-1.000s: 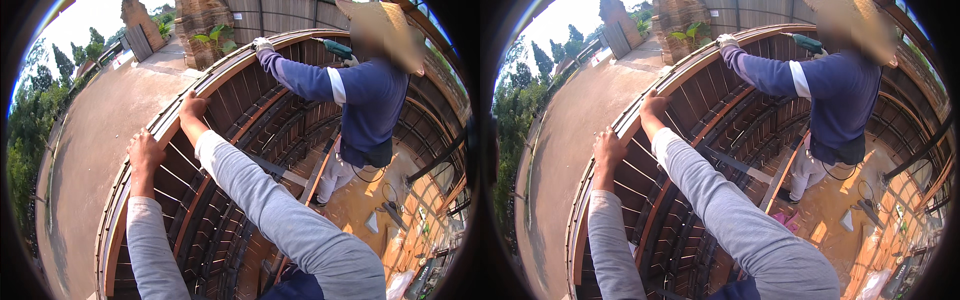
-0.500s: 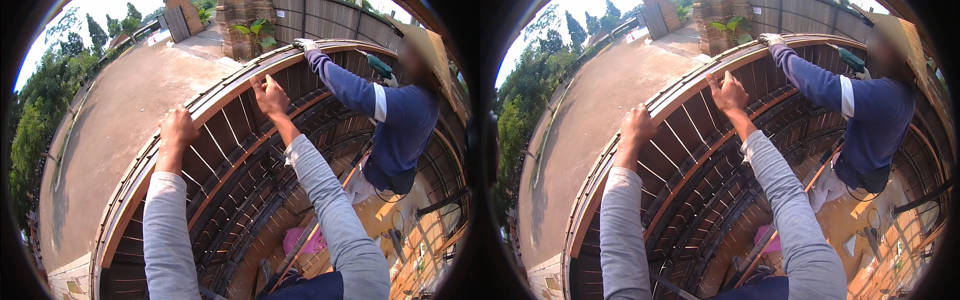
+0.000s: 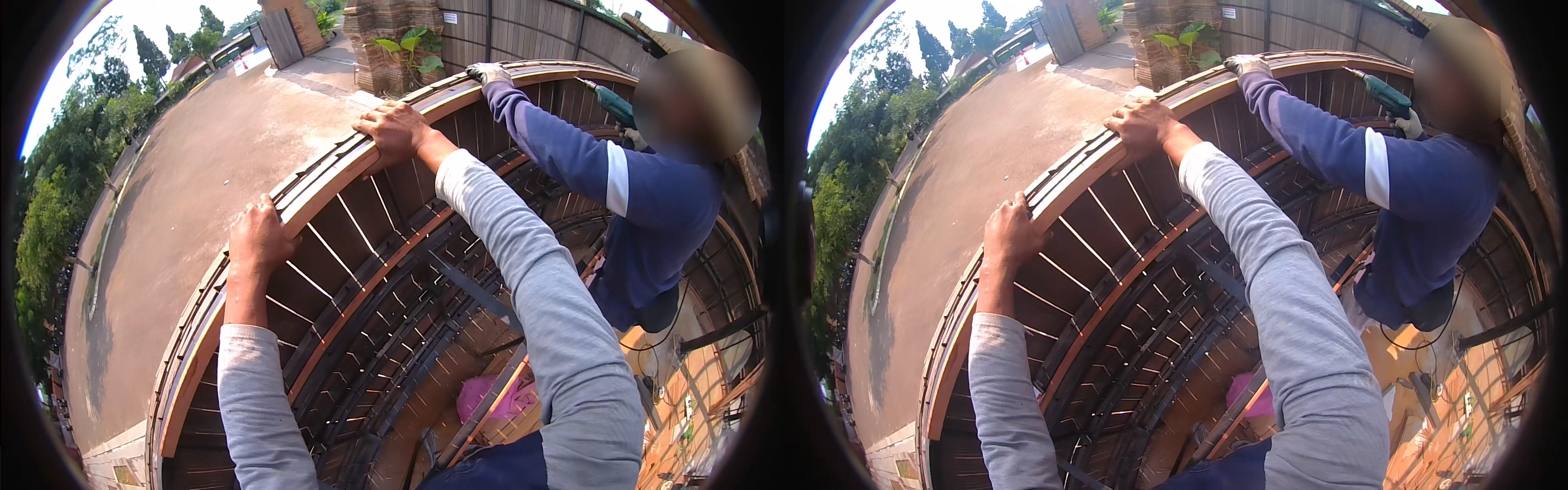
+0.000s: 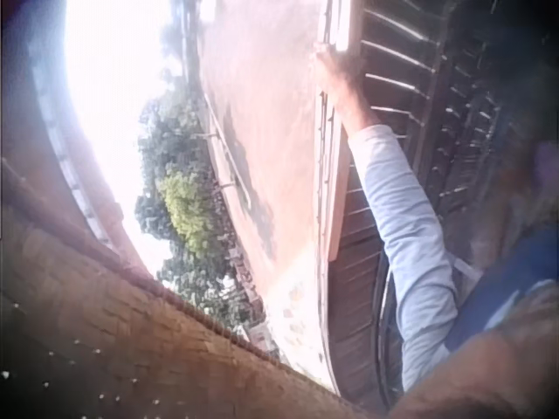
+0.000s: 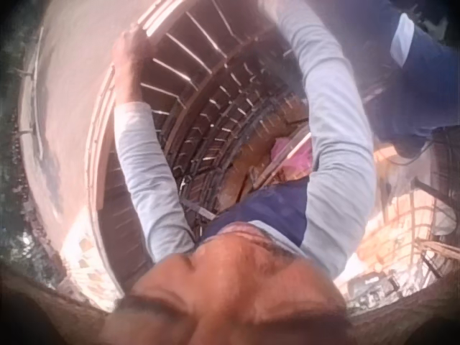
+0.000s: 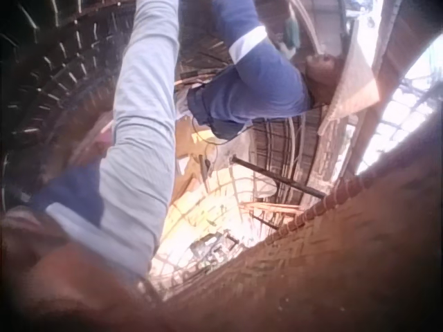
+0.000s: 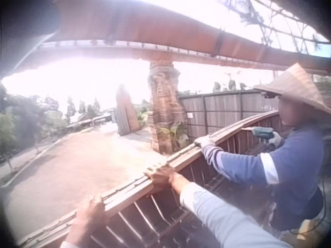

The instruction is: The person picks up several wooden slats and positions them onto a curved metal frame, holding them in place while another person secures them using a power drill.

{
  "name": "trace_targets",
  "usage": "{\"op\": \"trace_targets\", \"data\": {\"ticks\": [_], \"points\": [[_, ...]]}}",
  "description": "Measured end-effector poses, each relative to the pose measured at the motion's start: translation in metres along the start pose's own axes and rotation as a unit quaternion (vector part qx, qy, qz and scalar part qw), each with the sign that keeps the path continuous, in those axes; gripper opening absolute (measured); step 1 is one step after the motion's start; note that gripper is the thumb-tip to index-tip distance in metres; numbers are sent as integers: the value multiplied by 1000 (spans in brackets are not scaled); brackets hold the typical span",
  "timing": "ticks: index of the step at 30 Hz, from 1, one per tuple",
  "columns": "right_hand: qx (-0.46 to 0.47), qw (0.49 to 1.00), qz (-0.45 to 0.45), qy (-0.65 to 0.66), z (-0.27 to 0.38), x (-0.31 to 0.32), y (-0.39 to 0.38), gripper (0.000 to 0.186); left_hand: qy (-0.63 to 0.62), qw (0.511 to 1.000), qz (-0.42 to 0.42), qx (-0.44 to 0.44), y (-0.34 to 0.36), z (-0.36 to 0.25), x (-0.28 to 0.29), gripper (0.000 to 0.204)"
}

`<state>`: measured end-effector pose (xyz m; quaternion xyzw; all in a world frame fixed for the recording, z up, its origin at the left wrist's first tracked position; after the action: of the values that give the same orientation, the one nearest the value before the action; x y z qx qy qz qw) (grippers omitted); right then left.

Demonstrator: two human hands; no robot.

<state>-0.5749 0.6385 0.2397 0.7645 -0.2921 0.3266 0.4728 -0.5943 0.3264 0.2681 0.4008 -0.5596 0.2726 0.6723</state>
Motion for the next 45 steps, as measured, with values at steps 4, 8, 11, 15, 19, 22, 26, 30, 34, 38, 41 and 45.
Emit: {"op": "trace_targets", "data": {"ticks": [4, 8, 11, 15, 19, 22, 26, 30, 34, 38, 41, 45], "points": [[35, 999, -9, 22, -9, -1, -1, 94, 8, 1000, -12, 0, -1, 0, -2, 69], [41, 999, -14, 15, -11, -10, 1, 89, -3, 999, -28, -28, 3, 5, -8, 77], [32, 999, 3, 25, -14, -9, -2, 87, 2, 999, -22, -35, 2, 1, -6, 82], [53, 998, 6, 19, -13, -5, 5, 84, 11, 998, -40, -48, -4, 4, 0, 85], [41, 997, 57, 15, -9, 3, 3, 85, 15, 999, -5, -43, -1, 0, 2, 93], [35, 997, 63, 13, -12, 0, 0, 84, 21, 997, -22, -71, 1, 2, -4, 92], [31, 997, 71, 15, -13, 0, 1, 84, 24, 997, 3, -71, 1, 0, 2, 88], [26, 997, 78, 15, -12, -1, 2, 83, 19, 996, -12, -81, 2, 3, -1, 88], [24, 996, 84, 8, -12, -2, 3, 83, 15, 997, -19, -78, 2, 6, -4, 87], [21, 996, 89, 6, -14, -3, 4, 82, 30, 998, 10, -63, 2, 1, 1, 89], [20, 995, 93, 5, -14, -6, 4, 82, 32, 997, -2, -76, 4, 5, -2, 87], [21, 995, 94, 4, -14, -6, 4, 81, 19, 997, 3, -77, 4, 5, -3, 82]]}}
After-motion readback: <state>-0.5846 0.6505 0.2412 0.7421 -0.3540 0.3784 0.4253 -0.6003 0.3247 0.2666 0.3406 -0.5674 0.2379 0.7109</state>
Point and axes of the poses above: each hand's wrist, its own y-axis towards the middle knuckle, its own x-axis out of the back of the hand, z = x × y, the point moved 2 cm from there along y, towards the middle knuckle, and after that the axes turned 5 degrees about x, right-handed, at the moved point
